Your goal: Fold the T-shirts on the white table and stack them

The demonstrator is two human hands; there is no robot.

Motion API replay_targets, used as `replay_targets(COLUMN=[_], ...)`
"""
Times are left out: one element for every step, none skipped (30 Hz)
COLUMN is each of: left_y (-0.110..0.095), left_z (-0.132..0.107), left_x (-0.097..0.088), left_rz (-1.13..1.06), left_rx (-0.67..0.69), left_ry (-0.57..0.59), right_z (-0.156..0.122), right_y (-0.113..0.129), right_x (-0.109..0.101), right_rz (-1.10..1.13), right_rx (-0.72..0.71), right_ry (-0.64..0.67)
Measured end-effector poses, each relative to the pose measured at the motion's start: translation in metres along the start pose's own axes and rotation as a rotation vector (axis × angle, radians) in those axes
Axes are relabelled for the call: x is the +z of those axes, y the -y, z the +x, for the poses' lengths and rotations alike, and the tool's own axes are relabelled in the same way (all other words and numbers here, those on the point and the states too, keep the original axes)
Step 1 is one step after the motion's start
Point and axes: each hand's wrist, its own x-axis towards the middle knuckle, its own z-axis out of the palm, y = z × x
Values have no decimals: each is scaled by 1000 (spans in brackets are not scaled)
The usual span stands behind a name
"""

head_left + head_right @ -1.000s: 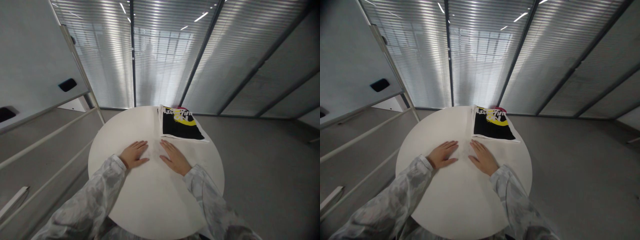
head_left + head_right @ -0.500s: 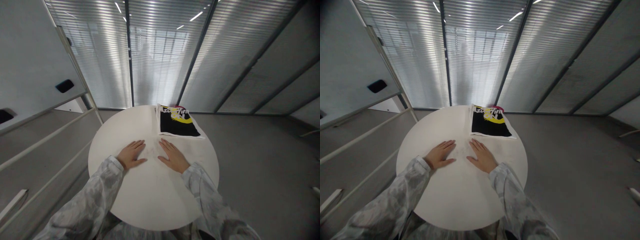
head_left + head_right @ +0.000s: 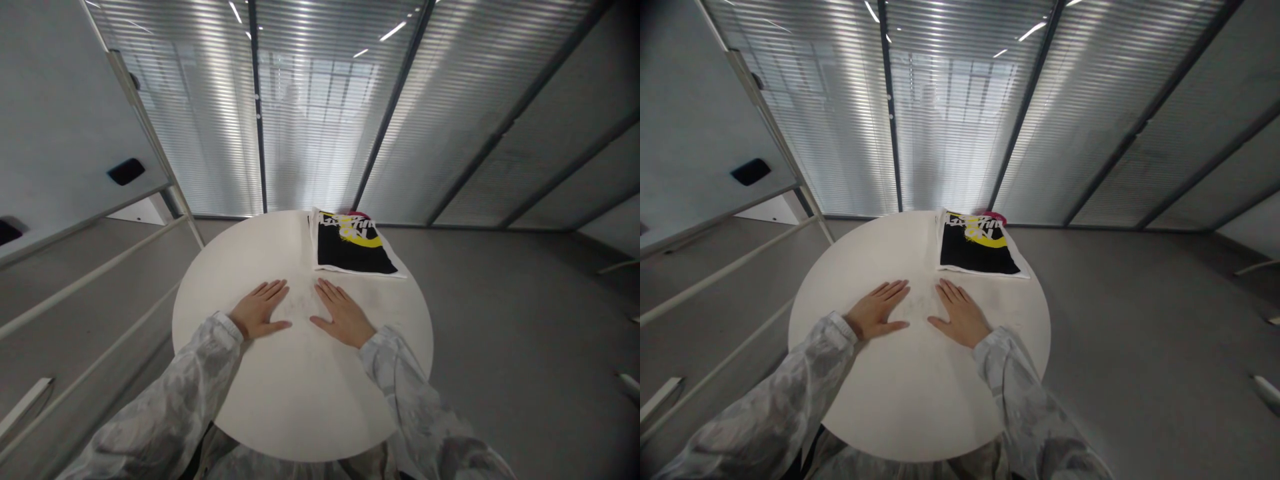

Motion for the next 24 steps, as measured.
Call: replay_targets(left_y=[0, 0, 0, 0, 0, -1, -1, -2, -2, -3, -3, -4, -4, -5, -5, -5, -5, -5, -5, -5, -4, -4, -4, -4], left_z=[0, 0, 0, 0, 0, 0, 0, 1, 1, 1, 2, 2, 3, 3, 3, 3, 3, 3, 3, 2, 2, 2, 2, 2], left_x=[0, 1, 1, 1, 0, 0, -1, -2, -4, -5, -7, -8, -9, -10, -10, -10, -10, -10, -10, -10, -10, -10, -10, -10], left_rz=[-4, -7, -8, -8, -7, -7, -6, -7, -8, -11, -13, -15, -18, -21, -23, -25, -26, -27, -26, -25, -25, -26, -28, -31], left_rx=[3, 5, 5, 4, 2, 0, -1, -2, -3, -4, -6, -11, -16, -21, -26, -27, -25, -22, -18, -16, -15, -16, -17, -15], left_ry=[-7, -13, -17, -17, -16, -13, -10, -5, -1, 5, 10, 15, 18, 21, 22, 23, 22, 20, 18, 17, 17, 18, 17, 13], right_z=[0, 0, 0, 0, 0, 0, 0, 0, 1, 1, 1, 1, 1, 1, 1, 1, 1, 1, 1, 1, 1, 0, 0, 0], right_y=[0, 1, 1, 1, 1, 1, 1, 1, 1, 1, 1, 1, 1, 1, 1, 1, 1, 1, 1, 1, 1, 1, 1, 2], right_x=[0, 0, 0, -1, -1, -1, -1, -1, -2, -2, -3, -3, -3, -3, -3, -2, -2, -1, 0, 0, 0, 0, 0, 0], right_rz=[3, 6, 10, 13, 15, 17, 18, 18, 19, 20, 20, 21, 21, 22, 22, 21, 19, 17, 16, 18, 21, 25, 27, 28], right_rx=[-1, -3, -4, -5, -4, -3, -2, -1, -1, -1, -1, -2, -4, -6, -6, -7, -6, -4, -3, -2, -3, -3, -5, -5], right_ry=[-1, 0, 0, 1, 1, 1, 1, 2, 2, 1, 1, 1, 0, 0, 0, 0, 0, 0, 1, 1, 1, -1, -3, -5])
